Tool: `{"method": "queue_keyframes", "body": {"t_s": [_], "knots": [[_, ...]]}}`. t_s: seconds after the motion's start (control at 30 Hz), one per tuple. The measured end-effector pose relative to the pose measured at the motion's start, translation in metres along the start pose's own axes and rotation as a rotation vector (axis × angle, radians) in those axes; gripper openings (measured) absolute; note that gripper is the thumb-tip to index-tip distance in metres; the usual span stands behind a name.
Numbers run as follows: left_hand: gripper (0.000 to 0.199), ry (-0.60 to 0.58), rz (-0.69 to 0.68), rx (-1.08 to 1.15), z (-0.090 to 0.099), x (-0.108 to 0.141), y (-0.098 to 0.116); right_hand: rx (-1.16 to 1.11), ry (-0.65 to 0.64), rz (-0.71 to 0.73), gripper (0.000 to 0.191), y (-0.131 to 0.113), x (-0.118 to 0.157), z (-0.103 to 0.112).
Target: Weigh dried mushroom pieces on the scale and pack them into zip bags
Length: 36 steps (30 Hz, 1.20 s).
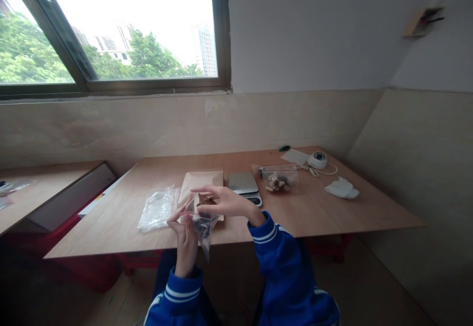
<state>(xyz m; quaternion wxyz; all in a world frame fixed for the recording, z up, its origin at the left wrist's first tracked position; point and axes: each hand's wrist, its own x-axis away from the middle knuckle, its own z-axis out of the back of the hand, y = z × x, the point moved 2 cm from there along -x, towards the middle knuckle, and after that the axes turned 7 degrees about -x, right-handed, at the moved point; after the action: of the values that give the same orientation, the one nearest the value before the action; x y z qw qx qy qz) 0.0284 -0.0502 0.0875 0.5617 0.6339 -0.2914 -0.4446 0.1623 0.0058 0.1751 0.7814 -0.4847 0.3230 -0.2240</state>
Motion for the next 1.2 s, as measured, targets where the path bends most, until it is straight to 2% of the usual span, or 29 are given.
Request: {"method": "queue_keyframes", "body": {"t_s": [0.1, 0.23, 0.3, 0.37, 0.43, 0.5, 0.57, 0.67, 0.73, 0.83, 0.87, 1.0, 1.1, 1.2], "knots": [[0.037, 0.0, -0.025, 0.099, -0.003, 0.003, 0.005, -0.091, 0.112, -0.007, 0.043, 0.0, 0.007, 0.003], [0.042, 0.101, 0.047, 0.229, -0.006, 0.005, 0.009, -0.095, 0.563, 0.001, 0.038, 0.007, 0.03, -0.002], [0.048, 0.202, 0.071, 0.241, -0.006, 0.005, 0.012, -0.085, 0.707, -0.064, 0.042, 0.015, 0.044, -0.017], [0.053, 0.26, 0.064, 0.225, -0.008, 0.006, 0.015, -0.133, 0.687, -0.14, 0.05, 0.025, 0.052, -0.038], [0.054, 0.22, 0.037, 0.2, -0.011, 0.009, 0.016, -0.218, 0.606, -0.167, 0.061, 0.031, 0.052, -0.06], [0.051, 0.165, -0.032, 0.162, -0.015, 0.014, 0.014, -0.27, 0.58, -0.151, 0.065, 0.031, 0.046, -0.075], [0.046, 0.114, -0.139, 0.127, -0.017, 0.019, 0.012, -0.276, 0.631, -0.118, 0.056, 0.027, 0.04, -0.078], [0.041, 0.042, -0.28, 0.109, -0.014, 0.02, 0.013, -0.266, 0.706, -0.068, 0.041, 0.022, 0.038, -0.072], [0.038, 0.104, -0.307, 0.101, -0.006, 0.016, 0.017, -0.255, 0.714, -0.048, 0.039, 0.02, 0.043, -0.066], [0.035, 0.239, -0.213, 0.099, 0.01, 0.005, 0.02, -0.244, 0.711, -0.035, 0.039, 0.022, 0.051, -0.06], [0.036, 0.221, -0.149, 0.109, 0.015, 0.001, 0.02, -0.252, 0.702, -0.033, 0.039, 0.022, 0.053, -0.059], [0.033, -0.011, 0.067, 0.191, 0.024, -0.006, 0.021, -0.274, 0.653, -0.056, 0.041, 0.022, 0.057, -0.057], [0.028, 0.031, 0.118, 0.222, 0.024, -0.003, 0.027, -0.227, 0.691, -0.054, 0.042, 0.019, 0.063, -0.052], [0.027, 0.054, 0.179, 0.227, 0.018, 0.001, 0.036, -0.198, 0.798, -0.06, 0.037, 0.017, 0.074, -0.045]]}}
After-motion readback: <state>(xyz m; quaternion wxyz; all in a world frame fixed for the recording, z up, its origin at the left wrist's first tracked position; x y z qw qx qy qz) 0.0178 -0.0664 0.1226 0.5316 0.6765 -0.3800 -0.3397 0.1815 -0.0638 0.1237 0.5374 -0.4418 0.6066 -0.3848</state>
